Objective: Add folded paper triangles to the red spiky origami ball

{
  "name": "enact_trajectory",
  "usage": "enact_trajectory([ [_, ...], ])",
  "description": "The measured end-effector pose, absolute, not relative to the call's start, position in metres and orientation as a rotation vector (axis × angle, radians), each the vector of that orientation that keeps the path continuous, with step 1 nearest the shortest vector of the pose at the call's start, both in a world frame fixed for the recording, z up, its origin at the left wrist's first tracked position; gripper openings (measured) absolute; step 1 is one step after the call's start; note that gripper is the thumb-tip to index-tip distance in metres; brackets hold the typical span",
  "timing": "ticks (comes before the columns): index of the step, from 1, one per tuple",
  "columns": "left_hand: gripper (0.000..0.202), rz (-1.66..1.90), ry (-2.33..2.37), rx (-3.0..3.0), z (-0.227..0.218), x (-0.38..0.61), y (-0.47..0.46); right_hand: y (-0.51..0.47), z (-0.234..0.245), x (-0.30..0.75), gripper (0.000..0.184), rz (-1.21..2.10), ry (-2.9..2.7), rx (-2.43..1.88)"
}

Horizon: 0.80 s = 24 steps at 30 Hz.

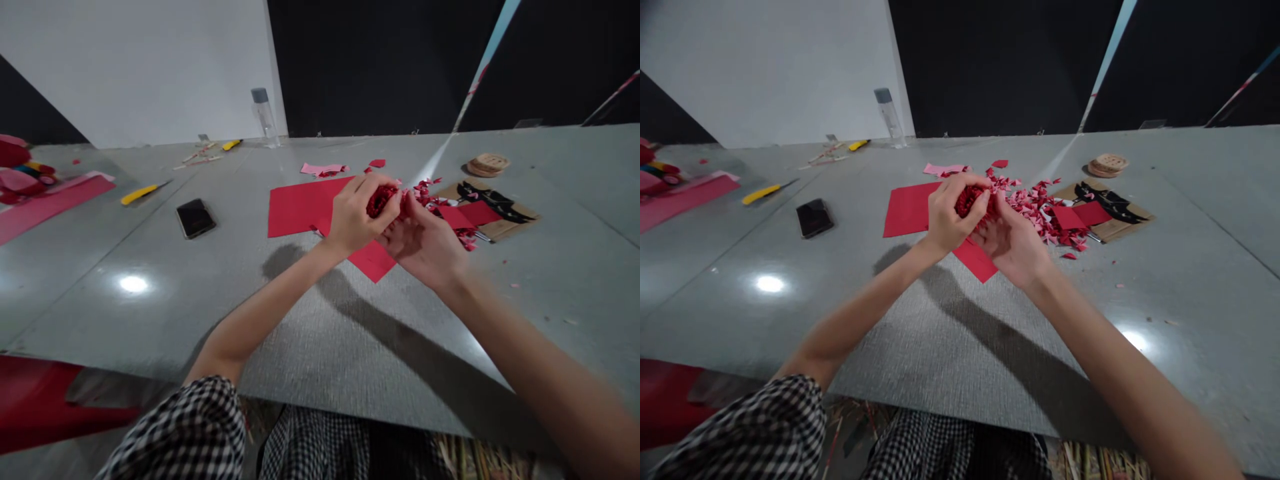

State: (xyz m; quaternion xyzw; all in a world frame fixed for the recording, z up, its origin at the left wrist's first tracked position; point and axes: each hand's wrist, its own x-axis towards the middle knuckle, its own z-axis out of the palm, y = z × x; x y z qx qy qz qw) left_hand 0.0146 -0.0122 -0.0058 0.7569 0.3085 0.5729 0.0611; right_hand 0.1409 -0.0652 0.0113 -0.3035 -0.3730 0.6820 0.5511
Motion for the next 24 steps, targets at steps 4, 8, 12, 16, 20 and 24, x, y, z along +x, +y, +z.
enact_trajectory([
  [4,0.014,1.685,0.98,2.241,-0.006,0.016,-0.013,-0.065,0.006,0.139,0.022,1.564,-0.873,-0.723],
  [8,0.011,1.617,1.003,2.172,-0.004,0.017,-0.013,-0.065,0.005,0.139,0.018,1.555,-0.851,-0.728],
  [12,0.01,1.619,0.988,2.151,0.0,0.018,-0.013,-0.065,0.006,0.139,0.015,1.574,-0.847,-0.71],
  [16,0.01,1.682,0.921,2.176,-0.001,0.019,-0.011,-0.064,0.003,0.14,0.009,1.602,-0.822,-0.686],
  [20,0.015,1.686,0.891,2.194,-0.004,0.019,-0.009,-0.063,-0.002,0.141,0.011,1.605,-0.796,-0.692],
  [24,0.023,1.654,0.876,2.225,-0.008,0.019,-0.008,-0.063,-0.005,0.14,0.016,1.609,-0.785,-0.694],
])
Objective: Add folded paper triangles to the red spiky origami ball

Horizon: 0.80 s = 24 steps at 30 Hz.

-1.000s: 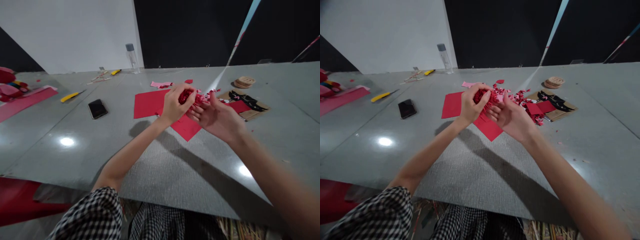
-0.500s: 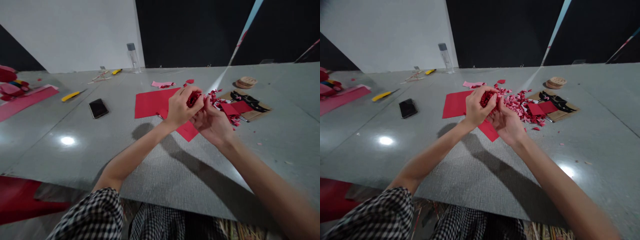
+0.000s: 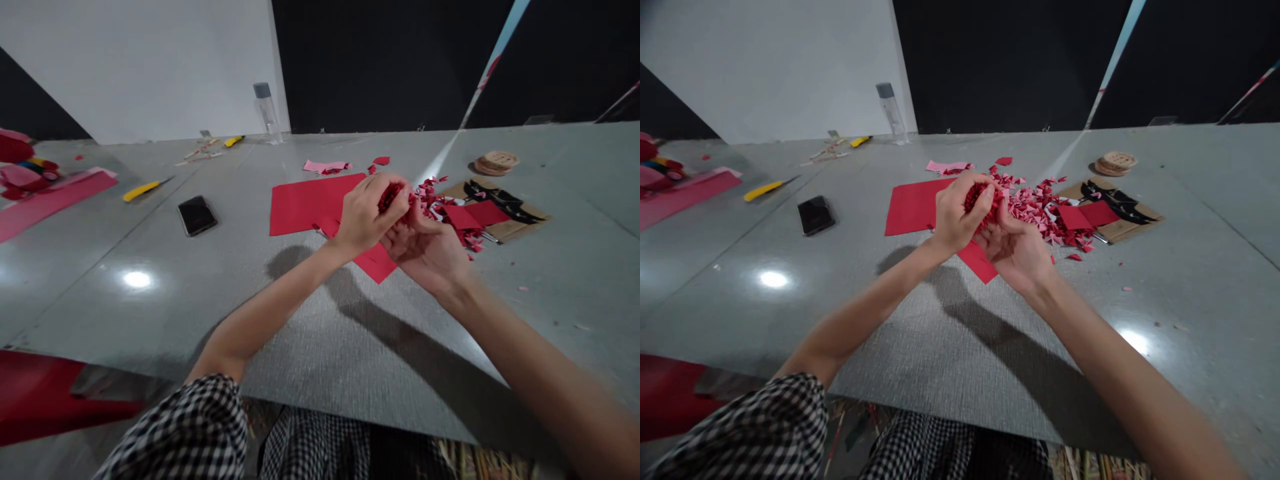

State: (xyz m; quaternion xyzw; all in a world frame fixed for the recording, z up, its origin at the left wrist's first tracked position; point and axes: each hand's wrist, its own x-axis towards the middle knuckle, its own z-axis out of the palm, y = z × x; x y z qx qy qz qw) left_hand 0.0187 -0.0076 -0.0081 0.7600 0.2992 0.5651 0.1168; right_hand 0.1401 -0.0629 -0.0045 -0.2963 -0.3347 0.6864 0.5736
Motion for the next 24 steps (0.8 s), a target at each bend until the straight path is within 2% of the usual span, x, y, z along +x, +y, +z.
enact_trajectory([
  [9,0.033,1.451,0.855,2.119,-0.015,0.007,0.003,-0.051,-0.008,0.145,0.02,1.616,-0.839,-0.769],
  [12,0.041,1.404,0.702,1.908,-0.018,0.007,0.016,-0.043,-0.009,0.15,0.018,1.617,-0.826,-0.792],
  [15,0.047,1.438,0.789,1.602,-0.023,0.005,0.032,-0.035,-0.009,0.154,0.017,1.581,-0.798,-0.812],
  [20,0.049,1.03,0.783,1.339,-0.022,-0.016,0.046,-0.024,-0.009,0.162,0.015,1.507,-0.776,-0.797],
  [24,0.04,0.942,0.675,1.419,-0.017,-0.027,0.042,-0.019,-0.009,0.167,0.019,1.474,-0.83,-0.809],
])
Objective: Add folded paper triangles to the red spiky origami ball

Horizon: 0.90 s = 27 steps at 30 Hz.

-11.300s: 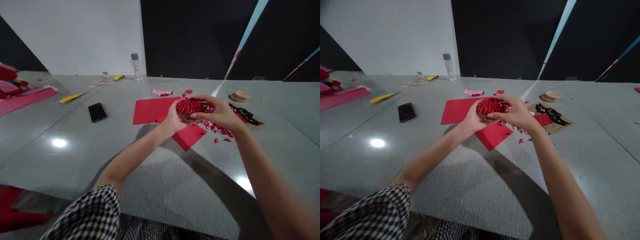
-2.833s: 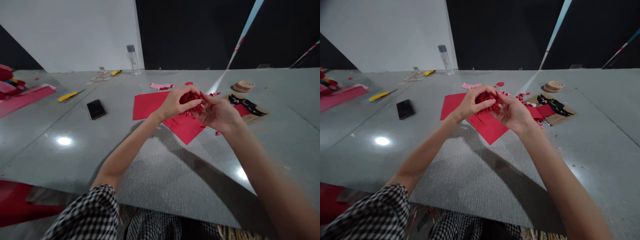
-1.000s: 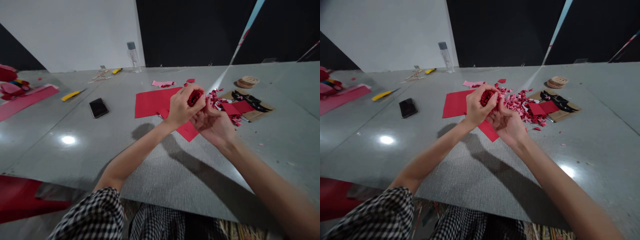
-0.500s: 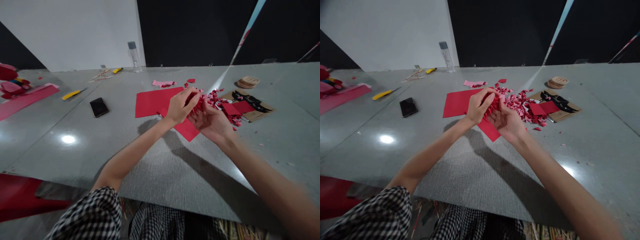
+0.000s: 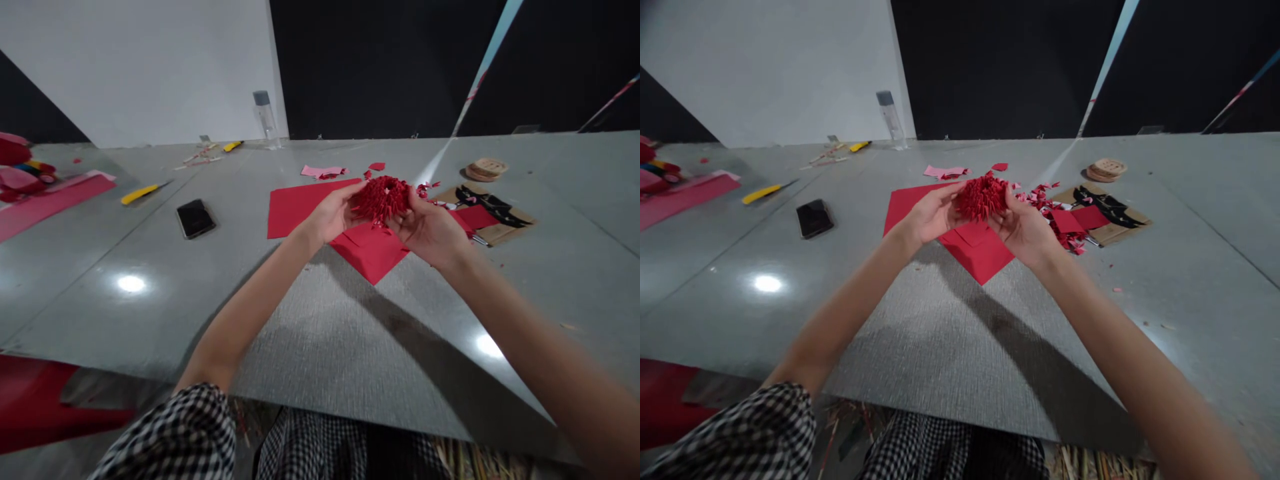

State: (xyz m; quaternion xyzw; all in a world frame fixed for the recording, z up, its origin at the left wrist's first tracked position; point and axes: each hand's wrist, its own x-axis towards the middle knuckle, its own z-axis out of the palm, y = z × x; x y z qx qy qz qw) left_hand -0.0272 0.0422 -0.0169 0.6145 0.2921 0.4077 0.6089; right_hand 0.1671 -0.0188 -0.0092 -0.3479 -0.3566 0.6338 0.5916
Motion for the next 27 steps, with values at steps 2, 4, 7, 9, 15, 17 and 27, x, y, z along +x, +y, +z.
enact_trajectory([
  [2,0.037,0.981,0.698,1.42,-0.016,-0.028,0.041,-0.019,-0.006,0.167,0.018,1.475,-0.82,-0.835],
  [4,0.035,1.018,0.722,1.39,-0.016,-0.027,0.041,-0.02,0.0,0.165,0.017,1.484,-0.78,-0.846],
  [7,0.034,1.045,0.733,1.315,-0.016,-0.027,0.04,-0.021,0.008,0.163,0.021,1.515,-0.697,-0.814],
  [9,0.034,1.045,0.738,1.274,-0.015,-0.029,0.038,-0.02,0.009,0.163,0.022,1.536,-0.651,-0.813],
  [15,0.031,1.012,0.675,1.18,-0.008,-0.03,0.032,-0.017,0.004,0.171,0.012,1.491,-0.768,-0.791],
  [17,0.036,0.979,0.619,1.197,-0.005,-0.026,0.028,-0.018,0.005,0.174,0.01,1.46,-0.829,-0.794],
  [27,0.044,1.073,0.469,1.192,-0.004,-0.02,0.005,-0.027,0.018,0.184,0.009,1.339,-1.016,-0.884],
])
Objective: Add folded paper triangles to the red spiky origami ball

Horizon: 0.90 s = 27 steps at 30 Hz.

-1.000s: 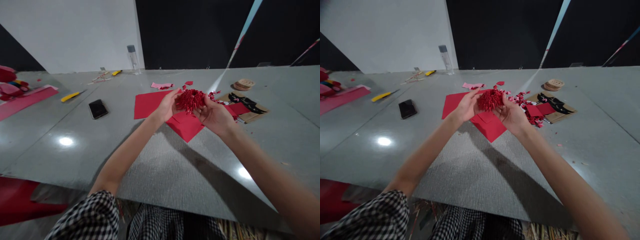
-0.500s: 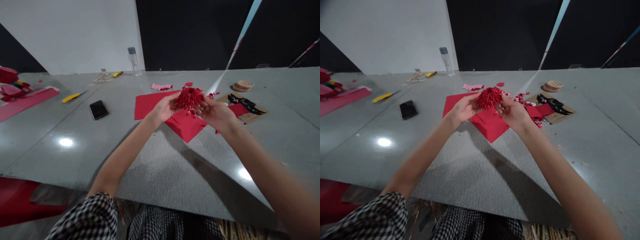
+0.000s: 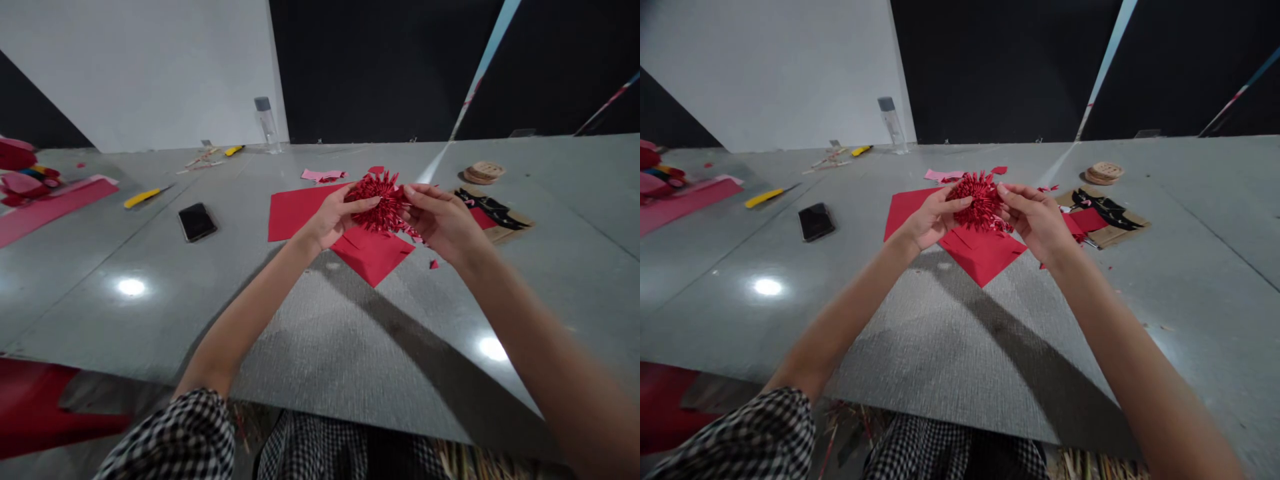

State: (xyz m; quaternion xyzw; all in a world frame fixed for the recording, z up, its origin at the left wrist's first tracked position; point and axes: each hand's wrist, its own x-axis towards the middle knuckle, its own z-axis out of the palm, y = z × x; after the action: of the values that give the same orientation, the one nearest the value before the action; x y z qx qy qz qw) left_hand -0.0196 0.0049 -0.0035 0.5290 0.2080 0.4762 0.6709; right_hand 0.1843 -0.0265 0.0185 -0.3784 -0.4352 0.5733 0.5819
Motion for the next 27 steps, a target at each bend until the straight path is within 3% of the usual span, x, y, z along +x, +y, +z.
enact_trajectory([
  [27,0.051,1.147,0.572,1.074,-0.004,0.003,-0.009,-0.034,0.042,0.201,0.018,1.243,-1.223,-1.09],
])
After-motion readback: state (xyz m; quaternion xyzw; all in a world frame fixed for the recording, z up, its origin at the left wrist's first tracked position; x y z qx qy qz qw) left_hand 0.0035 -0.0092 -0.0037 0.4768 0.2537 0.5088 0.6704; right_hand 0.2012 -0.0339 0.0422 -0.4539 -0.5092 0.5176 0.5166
